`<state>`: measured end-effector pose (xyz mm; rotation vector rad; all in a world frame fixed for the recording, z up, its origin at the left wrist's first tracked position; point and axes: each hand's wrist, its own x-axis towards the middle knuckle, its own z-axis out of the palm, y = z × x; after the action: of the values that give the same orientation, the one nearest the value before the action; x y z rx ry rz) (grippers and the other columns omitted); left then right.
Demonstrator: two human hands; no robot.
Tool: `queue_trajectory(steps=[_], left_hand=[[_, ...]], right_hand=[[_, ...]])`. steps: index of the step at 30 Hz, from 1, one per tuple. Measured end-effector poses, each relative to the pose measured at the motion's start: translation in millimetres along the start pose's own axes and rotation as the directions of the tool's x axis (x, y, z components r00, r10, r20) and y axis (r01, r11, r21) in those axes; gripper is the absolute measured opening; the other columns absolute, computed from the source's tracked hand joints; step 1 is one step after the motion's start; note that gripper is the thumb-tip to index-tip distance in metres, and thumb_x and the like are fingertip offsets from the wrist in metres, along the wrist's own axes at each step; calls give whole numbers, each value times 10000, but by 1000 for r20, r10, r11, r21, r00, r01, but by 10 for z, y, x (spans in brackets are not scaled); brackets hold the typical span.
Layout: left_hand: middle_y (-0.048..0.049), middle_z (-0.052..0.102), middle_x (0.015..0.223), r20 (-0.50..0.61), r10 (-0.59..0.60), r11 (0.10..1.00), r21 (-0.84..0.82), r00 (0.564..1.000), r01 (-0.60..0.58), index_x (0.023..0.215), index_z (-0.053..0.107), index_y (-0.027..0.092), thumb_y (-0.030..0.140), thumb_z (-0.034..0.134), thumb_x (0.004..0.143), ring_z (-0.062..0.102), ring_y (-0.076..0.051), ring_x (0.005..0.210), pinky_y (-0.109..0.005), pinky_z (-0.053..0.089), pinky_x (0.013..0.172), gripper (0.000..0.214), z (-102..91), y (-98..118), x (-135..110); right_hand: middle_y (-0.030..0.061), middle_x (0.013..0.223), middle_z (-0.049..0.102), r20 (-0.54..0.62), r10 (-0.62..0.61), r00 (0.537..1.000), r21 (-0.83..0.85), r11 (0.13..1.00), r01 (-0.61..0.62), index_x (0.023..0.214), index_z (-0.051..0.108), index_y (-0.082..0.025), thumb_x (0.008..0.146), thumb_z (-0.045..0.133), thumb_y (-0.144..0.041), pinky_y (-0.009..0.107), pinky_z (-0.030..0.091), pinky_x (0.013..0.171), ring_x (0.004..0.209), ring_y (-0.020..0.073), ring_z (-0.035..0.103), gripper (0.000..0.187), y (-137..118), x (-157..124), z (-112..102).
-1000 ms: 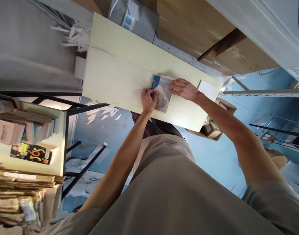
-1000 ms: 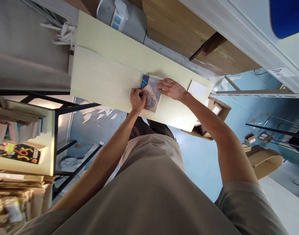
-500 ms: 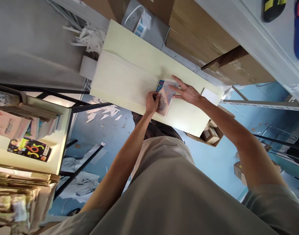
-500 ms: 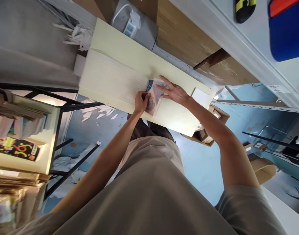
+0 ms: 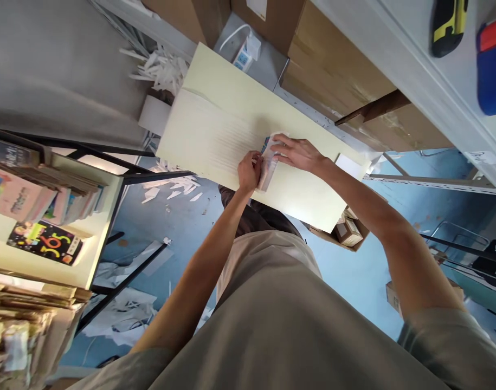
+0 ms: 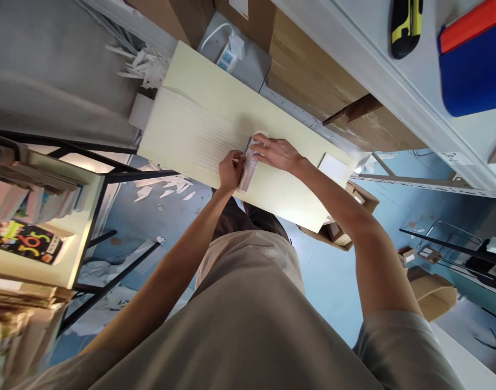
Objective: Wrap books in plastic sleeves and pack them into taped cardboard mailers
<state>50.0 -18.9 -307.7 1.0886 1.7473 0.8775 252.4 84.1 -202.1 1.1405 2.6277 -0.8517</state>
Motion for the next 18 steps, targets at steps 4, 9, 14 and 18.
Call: queue_trajectory(steps=[4, 9, 14, 18], left_hand=[[-96, 845, 1221, 200, 31, 998, -54, 979, -21, 1267, 764, 243, 186, 618, 949, 806, -229, 974, -354, 618, 918, 355, -372, -90, -137], [-175, 725, 1534, 315, 172, 981, -145, 933, -132, 1552, 647, 220, 174, 722, 775, 717, -326, 1400, -446, 604, 1149, 782, -556, -211, -528], [-151, 778, 1360, 7, -41, 996, -76, 999, 41, 1419, 617, 233, 344, 809, 931, 771, -331, 1232, -459, 621, 1071, 536, -351, -165, -752], [-59, 780, 1037, -49, -145, 982, -125, 988, 138, 1180, 635, 257, 488, 744, 1047, 766, -265, 955, -395, 626, 887, 288, -313, -197, -754]], right_hand=[[135, 1611, 621, 12, -36, 999, -54, 998, 36, 1422, 746, -243, 1172, 557, -549, 418, 551, 978, 1174, 311, 747, 439, -126, 215, -69], [150, 1569, 628, 17, -12, 1000, -20, 1000, 12, 1349, 758, -224, 1154, 593, -581, 430, 520, 992, 1134, 317, 746, 439, -270, 395, -111], [142, 1500, 680, 51, 18, 999, 21, 1000, -19, 1249, 768, -218, 1067, 734, -646, 443, 531, 1025, 1113, 315, 741, 466, -275, 633, -184], [84, 1225, 780, 37, 107, 994, 220, 969, -112, 1155, 783, -218, 857, 953, -675, 425, 592, 998, 1072, 297, 740, 572, -119, 910, -230]])
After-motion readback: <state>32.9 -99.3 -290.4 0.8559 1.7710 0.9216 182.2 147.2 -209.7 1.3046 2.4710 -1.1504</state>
